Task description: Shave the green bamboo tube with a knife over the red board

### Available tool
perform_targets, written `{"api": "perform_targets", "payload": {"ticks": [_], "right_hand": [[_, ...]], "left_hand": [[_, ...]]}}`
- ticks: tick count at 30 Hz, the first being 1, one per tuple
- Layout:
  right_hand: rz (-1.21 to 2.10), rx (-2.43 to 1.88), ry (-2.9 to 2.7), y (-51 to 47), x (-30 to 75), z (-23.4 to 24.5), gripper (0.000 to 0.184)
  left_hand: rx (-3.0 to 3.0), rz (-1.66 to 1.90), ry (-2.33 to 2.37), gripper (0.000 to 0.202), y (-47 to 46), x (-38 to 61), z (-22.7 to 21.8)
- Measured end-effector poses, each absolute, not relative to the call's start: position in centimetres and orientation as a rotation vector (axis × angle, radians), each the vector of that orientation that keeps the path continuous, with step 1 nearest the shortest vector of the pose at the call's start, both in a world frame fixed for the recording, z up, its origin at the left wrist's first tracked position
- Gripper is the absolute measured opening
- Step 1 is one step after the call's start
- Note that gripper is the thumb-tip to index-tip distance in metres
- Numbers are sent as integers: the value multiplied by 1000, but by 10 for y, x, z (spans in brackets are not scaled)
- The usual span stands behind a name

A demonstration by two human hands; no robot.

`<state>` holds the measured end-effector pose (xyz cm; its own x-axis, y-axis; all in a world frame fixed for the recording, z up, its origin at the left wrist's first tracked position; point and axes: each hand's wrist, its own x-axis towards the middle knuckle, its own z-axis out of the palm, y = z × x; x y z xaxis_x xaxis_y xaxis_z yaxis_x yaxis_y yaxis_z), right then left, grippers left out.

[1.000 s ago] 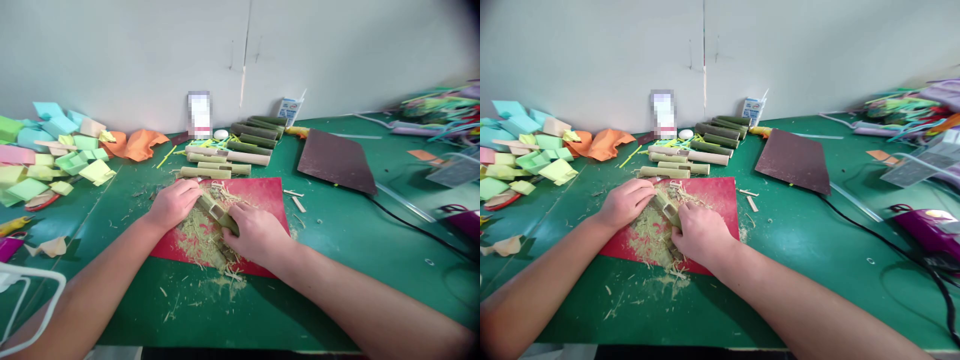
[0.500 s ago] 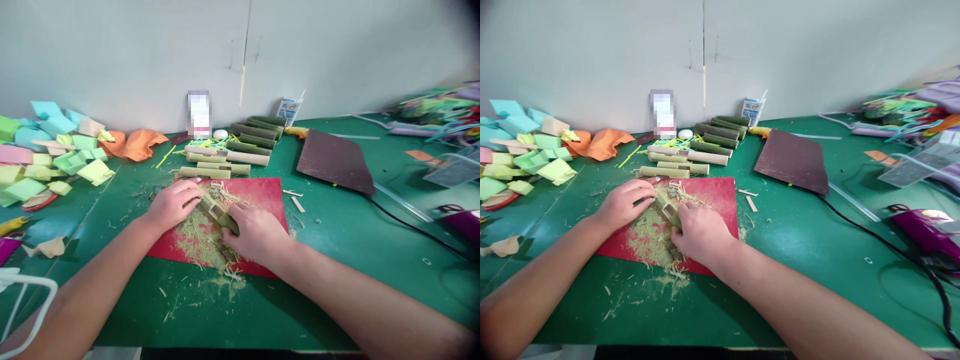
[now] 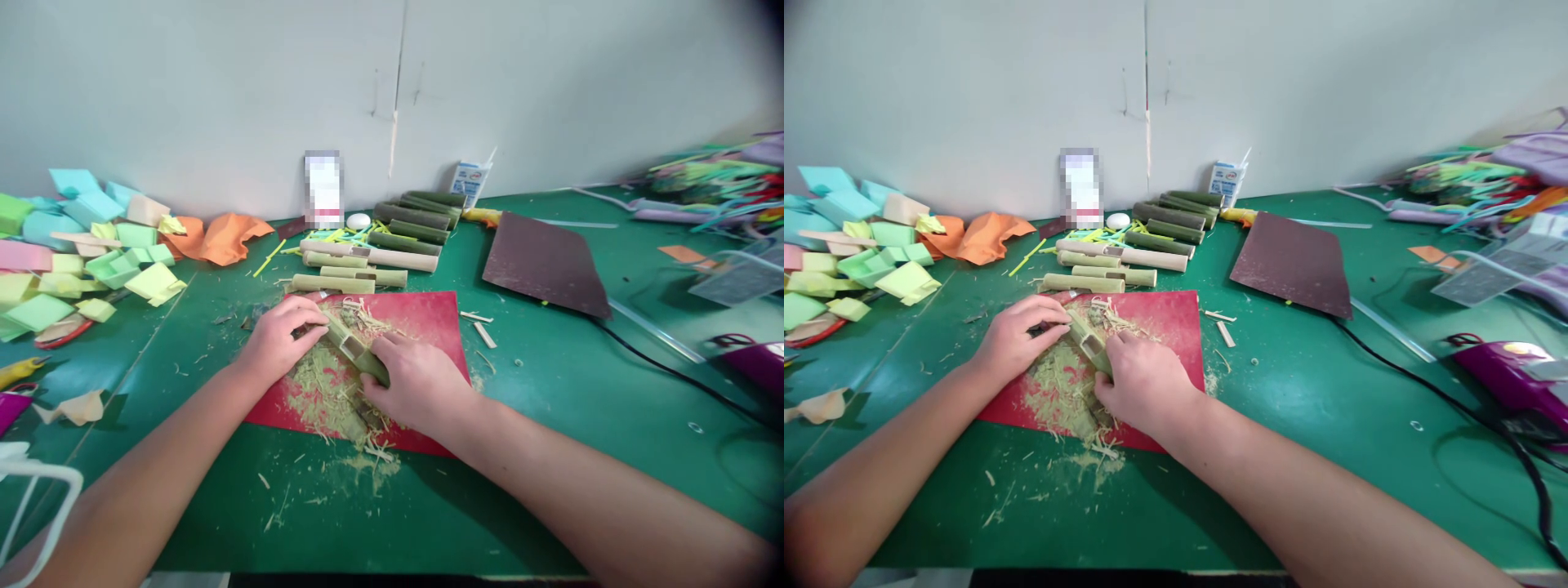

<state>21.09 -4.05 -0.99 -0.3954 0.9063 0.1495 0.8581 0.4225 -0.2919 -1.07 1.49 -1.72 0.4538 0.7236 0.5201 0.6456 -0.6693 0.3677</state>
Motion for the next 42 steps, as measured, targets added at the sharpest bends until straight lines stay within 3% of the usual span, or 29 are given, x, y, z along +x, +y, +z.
{"api": "perform_targets", "payload": {"ticks": [22,29,42], "right_hand": [[259,-1550,-2410,-41,211,-6,13],[272,-1557,-2406,-41,210,-4,13],[263,-1533,-2391,-40,210,-9,12]], "left_hand": [[2524,1109,1305,9,0,0,-13],[2421,1224,1363,19,-4,-1,-13],[2537,1241,1304,7,0,8,-15]]}}
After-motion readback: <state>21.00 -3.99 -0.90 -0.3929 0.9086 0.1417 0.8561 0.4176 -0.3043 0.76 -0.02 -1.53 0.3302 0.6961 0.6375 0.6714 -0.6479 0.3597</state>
